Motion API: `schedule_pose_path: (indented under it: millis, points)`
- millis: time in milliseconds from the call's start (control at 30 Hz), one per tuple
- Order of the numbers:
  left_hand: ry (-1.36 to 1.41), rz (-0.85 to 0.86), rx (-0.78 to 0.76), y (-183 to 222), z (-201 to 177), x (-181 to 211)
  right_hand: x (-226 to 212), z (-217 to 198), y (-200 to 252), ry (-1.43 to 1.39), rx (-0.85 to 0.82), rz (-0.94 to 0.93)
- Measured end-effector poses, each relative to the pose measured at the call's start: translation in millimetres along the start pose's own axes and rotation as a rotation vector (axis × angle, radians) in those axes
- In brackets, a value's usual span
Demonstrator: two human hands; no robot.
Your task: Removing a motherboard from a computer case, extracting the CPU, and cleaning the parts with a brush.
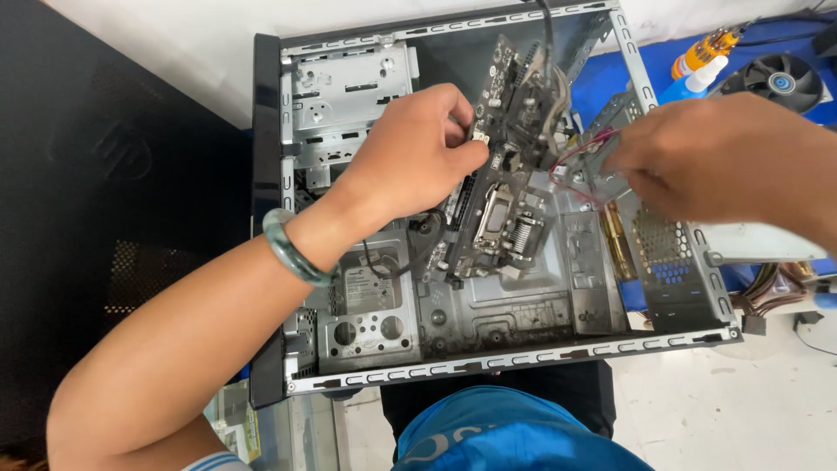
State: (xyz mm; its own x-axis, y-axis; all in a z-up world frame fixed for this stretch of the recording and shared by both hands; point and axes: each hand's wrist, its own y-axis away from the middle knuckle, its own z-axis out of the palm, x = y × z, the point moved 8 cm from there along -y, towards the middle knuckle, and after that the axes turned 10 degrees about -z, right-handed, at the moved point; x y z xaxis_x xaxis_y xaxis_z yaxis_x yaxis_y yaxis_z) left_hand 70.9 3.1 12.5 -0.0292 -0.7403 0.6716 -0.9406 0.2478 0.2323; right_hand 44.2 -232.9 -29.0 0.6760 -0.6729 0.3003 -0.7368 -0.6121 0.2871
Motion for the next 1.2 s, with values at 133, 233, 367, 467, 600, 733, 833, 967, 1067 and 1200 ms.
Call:
schedule_pose_path:
  millis: [133, 233, 367, 467, 600, 733, 833, 967, 1067, 1200]
  points:
    - [-0.015, 0.081, 0.042, -0.4, -2.5, 3.0, 3.4, -40.4, -6.4, -0.4, 0.416, -0.063]
    - [-0.036, 0.13, 0.05, 4.9, -3.8, 10.6, 2.5, -72.8, -12.7, -0.428, 0.607, -0.038]
    - [-0.046, 0.126, 0.033, 7.3, -5.2, 9.0, 32.6, -83.6, -19.2, -0.795, 0.75, 0.143]
    - [-0.082, 0.148, 0.027, 13.2, -6.6, 14.7, 36.0, -88.0, -24.7, -0.844, 0.731, -0.035]
    - [-0.14, 0.168, 0.017, 13.8, -6.1, 17.5, 23.8, -90.3, -21.2, -0.949, 0.725, -0.009]
    - [-0.161, 0.165, 0.035, 11.6, -7.0, 18.1, 21.2, -86.2, -0.6, -0.803, 0.986, -0.134]
    - [-0.161, 0.144, 0.036, 12.8, -10.4, 19.9, 35.8, -70.5, 19.1, -0.967, 0.978, -0.007]
    - [-0.146, 0.146, 0.066, 18.7, -24.2, 31.7, 19.1, -76.7, 43.5, -0.864, 0.824, -0.219]
    - [-0.134, 0.221, 0.131, 17.8, -36.1, 40.6, 3.1, -77.2, 58.9, -0.884, 0.791, -0.458]
    - [-0.122, 0.304, 0.195, 24.0, -50.5, 58.5, 6.2, -74.1, 85.4, -0.876, 1.011, -0.504]
